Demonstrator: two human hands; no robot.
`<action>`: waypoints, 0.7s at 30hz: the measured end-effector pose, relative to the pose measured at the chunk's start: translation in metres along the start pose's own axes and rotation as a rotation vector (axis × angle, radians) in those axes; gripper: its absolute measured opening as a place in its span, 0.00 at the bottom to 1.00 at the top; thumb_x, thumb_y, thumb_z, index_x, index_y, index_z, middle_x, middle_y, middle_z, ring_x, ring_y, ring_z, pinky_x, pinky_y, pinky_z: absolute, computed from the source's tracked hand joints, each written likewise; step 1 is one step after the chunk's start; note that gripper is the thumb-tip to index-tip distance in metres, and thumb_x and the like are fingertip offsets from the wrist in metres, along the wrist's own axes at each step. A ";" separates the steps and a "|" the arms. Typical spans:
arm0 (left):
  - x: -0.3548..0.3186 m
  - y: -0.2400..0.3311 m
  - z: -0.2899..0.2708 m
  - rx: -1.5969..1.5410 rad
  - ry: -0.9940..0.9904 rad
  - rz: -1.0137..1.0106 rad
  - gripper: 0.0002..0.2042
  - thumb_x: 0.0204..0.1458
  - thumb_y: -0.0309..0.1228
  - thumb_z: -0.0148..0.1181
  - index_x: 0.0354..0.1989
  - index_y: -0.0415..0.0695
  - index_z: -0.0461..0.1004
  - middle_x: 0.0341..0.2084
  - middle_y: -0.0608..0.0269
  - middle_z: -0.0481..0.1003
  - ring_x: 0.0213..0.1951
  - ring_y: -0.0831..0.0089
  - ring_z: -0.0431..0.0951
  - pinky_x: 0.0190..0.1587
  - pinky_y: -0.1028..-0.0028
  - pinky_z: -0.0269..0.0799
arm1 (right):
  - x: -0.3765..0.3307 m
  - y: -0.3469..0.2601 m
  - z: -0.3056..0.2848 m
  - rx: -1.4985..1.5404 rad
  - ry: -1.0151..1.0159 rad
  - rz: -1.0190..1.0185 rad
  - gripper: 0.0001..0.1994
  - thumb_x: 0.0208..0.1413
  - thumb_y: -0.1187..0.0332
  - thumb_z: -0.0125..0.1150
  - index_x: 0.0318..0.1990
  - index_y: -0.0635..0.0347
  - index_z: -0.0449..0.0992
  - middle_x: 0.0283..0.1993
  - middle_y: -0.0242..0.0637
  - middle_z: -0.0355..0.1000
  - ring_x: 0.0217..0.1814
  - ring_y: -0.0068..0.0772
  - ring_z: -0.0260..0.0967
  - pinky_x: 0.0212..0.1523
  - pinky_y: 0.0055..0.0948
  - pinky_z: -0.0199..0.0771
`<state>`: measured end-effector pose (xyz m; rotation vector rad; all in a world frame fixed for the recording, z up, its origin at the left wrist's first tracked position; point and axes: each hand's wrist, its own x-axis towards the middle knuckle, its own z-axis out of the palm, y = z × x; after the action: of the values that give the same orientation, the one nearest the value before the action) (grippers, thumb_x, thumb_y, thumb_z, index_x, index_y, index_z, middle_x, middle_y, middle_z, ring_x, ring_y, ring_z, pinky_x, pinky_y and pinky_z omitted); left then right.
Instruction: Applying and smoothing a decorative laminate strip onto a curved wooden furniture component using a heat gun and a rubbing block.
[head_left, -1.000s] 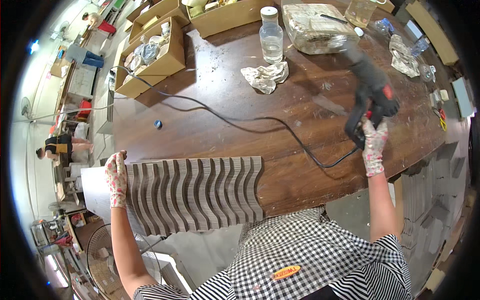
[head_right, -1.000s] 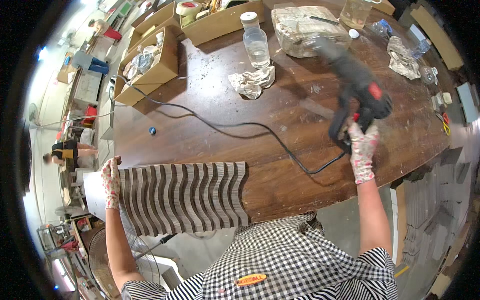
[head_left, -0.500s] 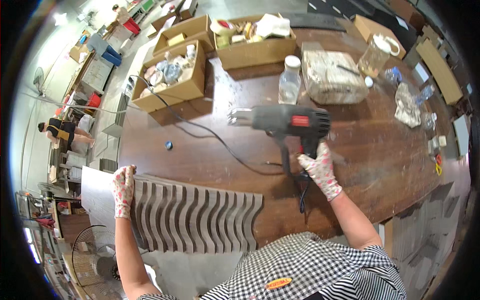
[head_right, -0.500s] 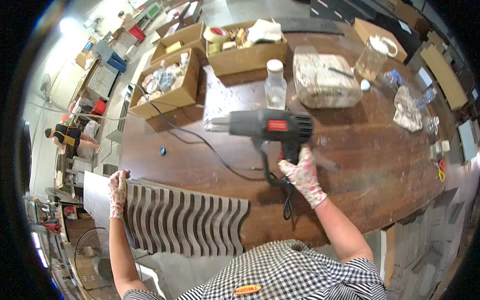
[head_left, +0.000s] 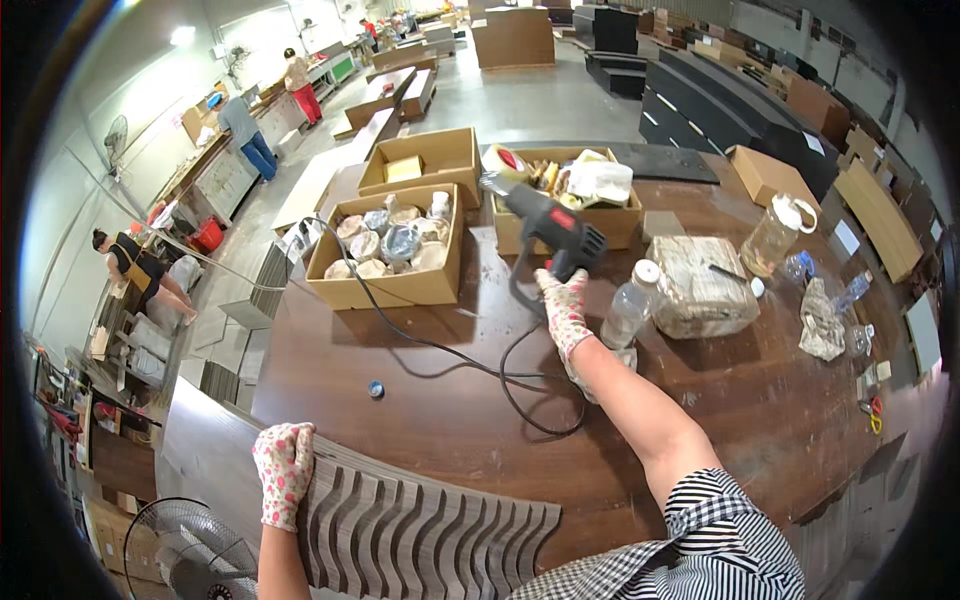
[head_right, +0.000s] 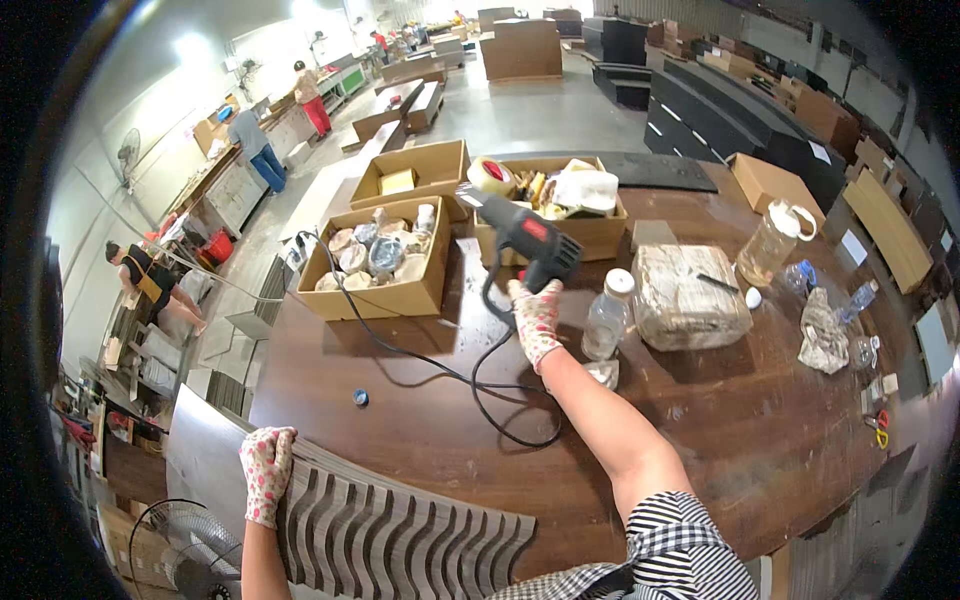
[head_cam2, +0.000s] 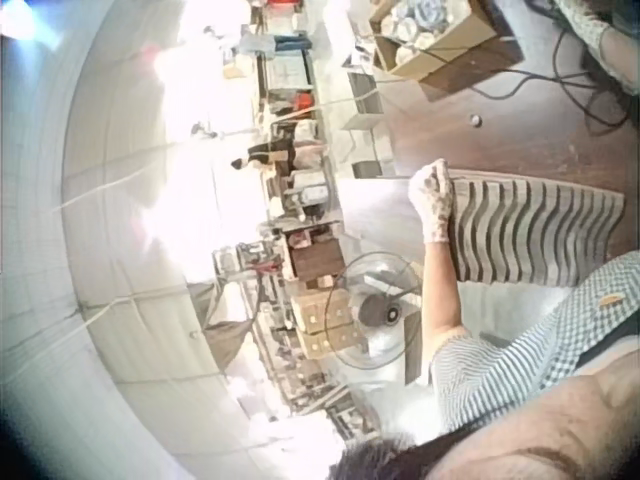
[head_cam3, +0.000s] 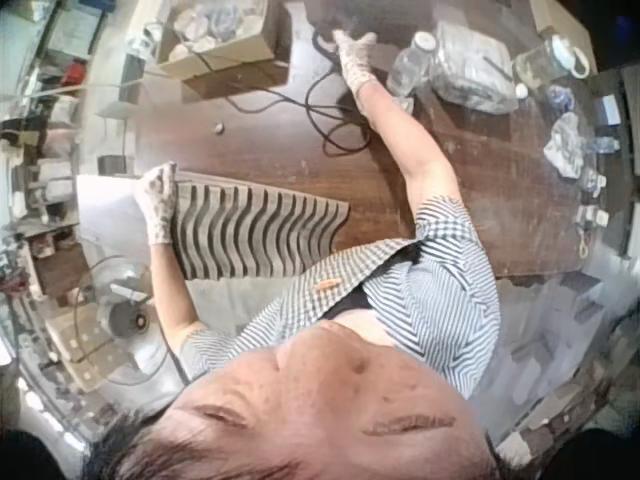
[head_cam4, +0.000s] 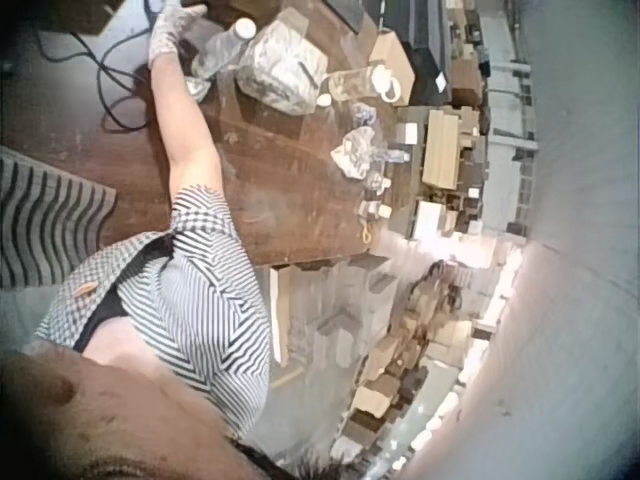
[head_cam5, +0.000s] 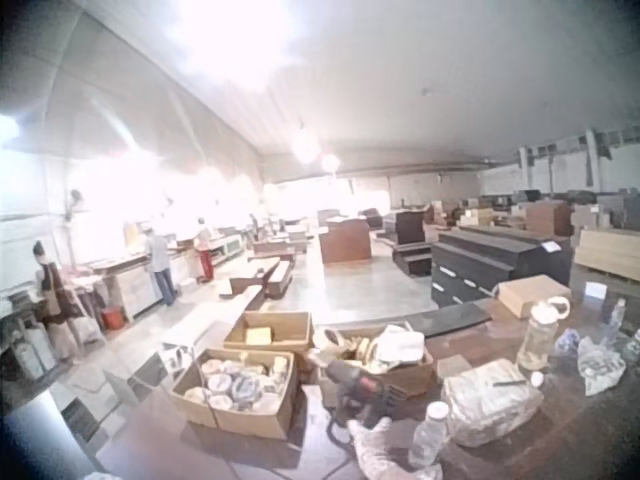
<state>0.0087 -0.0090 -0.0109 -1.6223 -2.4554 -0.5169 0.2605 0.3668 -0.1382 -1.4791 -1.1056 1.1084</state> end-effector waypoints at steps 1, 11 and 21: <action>-0.001 -0.001 0.000 0.012 0.011 0.024 0.11 0.54 0.35 0.53 0.30 0.44 0.80 0.26 0.54 0.77 0.33 0.55 0.76 0.41 0.61 0.69 | 0.005 -0.004 0.002 0.132 0.028 -0.056 0.31 0.42 0.59 0.71 0.50 0.64 0.63 0.45 0.49 0.72 0.45 0.44 0.72 0.47 0.39 0.69; -0.003 -0.011 0.004 0.036 0.002 -0.025 0.11 0.54 0.36 0.53 0.29 0.45 0.80 0.28 0.57 0.78 0.37 0.57 0.76 0.45 0.61 0.67 | 0.025 0.049 0.017 -0.246 -0.095 -0.097 0.34 0.51 0.59 0.62 0.60 0.71 0.55 0.59 0.63 0.61 0.62 0.58 0.61 0.63 0.40 0.60; -0.002 -0.017 0.012 0.014 0.042 -0.012 0.12 0.54 0.39 0.53 0.28 0.46 0.80 0.27 0.56 0.78 0.36 0.55 0.76 0.43 0.59 0.67 | -0.010 0.036 -0.039 -0.551 -0.345 -0.062 0.25 0.48 0.57 0.60 0.51 0.64 0.69 0.53 0.58 0.70 0.58 0.57 0.67 0.57 0.44 0.67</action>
<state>-0.0049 -0.0124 -0.0259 -1.5754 -2.4346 -0.5285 0.3008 0.3450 -0.1672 -1.6860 -1.7933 1.0910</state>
